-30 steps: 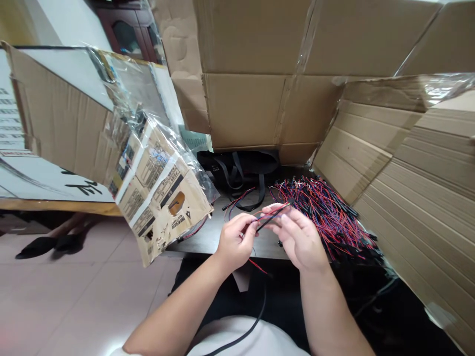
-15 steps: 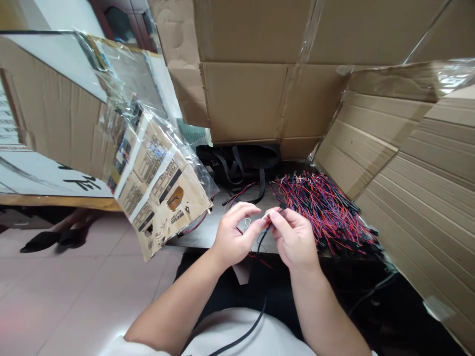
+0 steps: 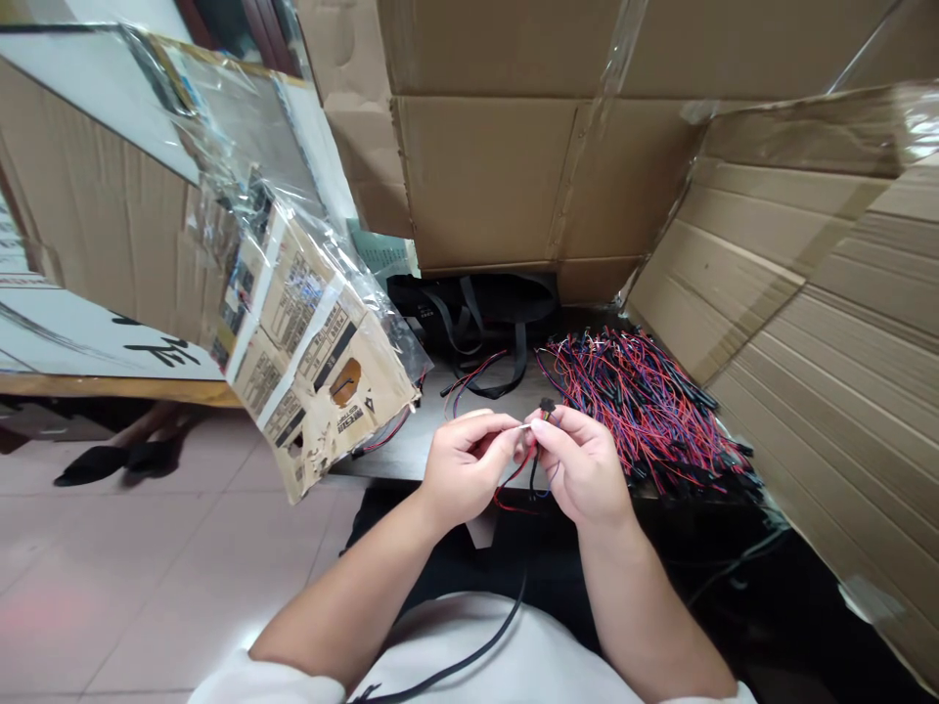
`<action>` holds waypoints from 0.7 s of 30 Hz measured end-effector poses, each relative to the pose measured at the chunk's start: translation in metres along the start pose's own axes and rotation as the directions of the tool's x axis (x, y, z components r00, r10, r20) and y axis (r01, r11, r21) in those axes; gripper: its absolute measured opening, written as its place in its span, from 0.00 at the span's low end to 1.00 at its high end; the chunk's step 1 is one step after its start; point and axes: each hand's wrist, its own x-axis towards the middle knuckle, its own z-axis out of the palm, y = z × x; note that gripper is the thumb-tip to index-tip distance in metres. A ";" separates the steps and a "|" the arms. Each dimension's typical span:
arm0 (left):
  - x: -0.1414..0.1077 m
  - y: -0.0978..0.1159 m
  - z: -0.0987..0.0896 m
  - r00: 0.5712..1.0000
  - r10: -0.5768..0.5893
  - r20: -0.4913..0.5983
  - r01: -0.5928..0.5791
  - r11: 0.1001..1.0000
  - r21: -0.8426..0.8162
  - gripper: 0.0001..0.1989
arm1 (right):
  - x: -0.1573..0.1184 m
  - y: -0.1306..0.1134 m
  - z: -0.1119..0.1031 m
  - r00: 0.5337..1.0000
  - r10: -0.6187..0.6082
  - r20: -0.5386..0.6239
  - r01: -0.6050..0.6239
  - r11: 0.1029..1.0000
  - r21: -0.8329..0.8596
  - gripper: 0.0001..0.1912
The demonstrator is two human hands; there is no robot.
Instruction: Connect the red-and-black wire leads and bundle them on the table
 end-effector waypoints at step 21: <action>-0.005 -0.001 0.000 0.999 -0.046 -0.004 0.046 0.999 -0.006 0.07 | -0.002 0.001 0.001 1.000 0.006 0.002 -0.006 1.000 -0.009 0.08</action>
